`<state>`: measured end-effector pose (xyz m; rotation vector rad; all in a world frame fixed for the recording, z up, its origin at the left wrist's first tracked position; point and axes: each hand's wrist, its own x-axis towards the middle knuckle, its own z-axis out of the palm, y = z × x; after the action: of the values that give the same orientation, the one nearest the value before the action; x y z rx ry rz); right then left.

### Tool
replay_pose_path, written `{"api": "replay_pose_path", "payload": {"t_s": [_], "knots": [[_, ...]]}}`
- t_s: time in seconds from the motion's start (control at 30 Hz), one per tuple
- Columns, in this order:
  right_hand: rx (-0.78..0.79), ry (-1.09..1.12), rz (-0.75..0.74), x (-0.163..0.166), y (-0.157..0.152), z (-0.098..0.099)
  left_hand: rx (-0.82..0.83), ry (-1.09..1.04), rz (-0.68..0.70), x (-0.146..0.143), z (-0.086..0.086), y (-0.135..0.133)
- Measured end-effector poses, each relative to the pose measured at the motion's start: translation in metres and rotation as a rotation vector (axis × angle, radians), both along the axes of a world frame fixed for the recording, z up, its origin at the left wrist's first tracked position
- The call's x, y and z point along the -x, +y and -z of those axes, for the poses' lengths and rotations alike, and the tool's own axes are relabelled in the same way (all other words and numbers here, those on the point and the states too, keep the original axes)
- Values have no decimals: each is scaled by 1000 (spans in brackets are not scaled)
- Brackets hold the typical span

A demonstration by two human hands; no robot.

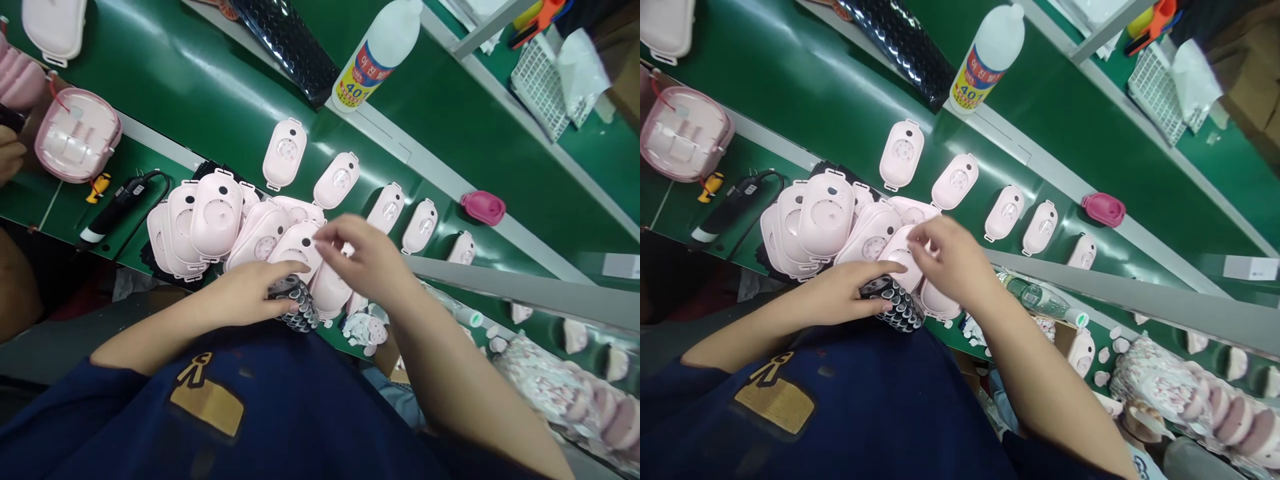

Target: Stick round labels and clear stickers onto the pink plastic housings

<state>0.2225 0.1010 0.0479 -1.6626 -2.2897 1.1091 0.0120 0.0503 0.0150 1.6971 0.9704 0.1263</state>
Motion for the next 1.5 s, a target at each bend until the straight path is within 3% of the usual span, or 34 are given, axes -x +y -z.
{"api": "replay_pose_path", "payload": {"t_s": [0.07, 0.13, 0.33, 0.5, 0.63, 0.77, 0.83, 0.9, 1.0, 1.03, 1.1, 1.2, 1.3, 1.5], "knots": [[101, 199, -31, -4, -21, -10, 28, -89, -49, 6, -1, 0], [89, 287, -13, -5, -41, -13, 16, -110, -57, 6, -3, -2], [-15, 303, 155, -4, -62, -12, -45, -110, -17, -6, -10, -7], [-51, 275, 225, -18, -72, -29, -13, -225, -198, -3, -16, -12], [-225, 222, 156, -21, -86, -33, 97, -290, -322, 0, -21, -17], [-421, 179, 98, -14, -94, -33, 84, -283, -312, -2, -26, -21], [-368, 214, 136, -16, -93, -34, 59, -294, -275, -3, -27, -22], [-140, 289, 222, -26, -88, -32, 65, -324, -215, -3, -27, -22], [216, 362, 435, -53, -76, -14, 99, -355, -82, -3, -25, -21], [221, 324, 520, -63, -71, -4, 107, -349, -42, -5, -24, -20], [64, 162, 612, -80, -62, 22, 112, -317, -1, -9, -23, -19], [-211, -71, 469, -96, -53, 63, 98, -276, -19, -19, -21, -16], [-320, -195, 303, -101, -52, 93, 112, -263, -21, -26, -19, -13], [-399, -338, 182, -103, -59, 114, 141, -228, -4, -27, -14, -5]]}}
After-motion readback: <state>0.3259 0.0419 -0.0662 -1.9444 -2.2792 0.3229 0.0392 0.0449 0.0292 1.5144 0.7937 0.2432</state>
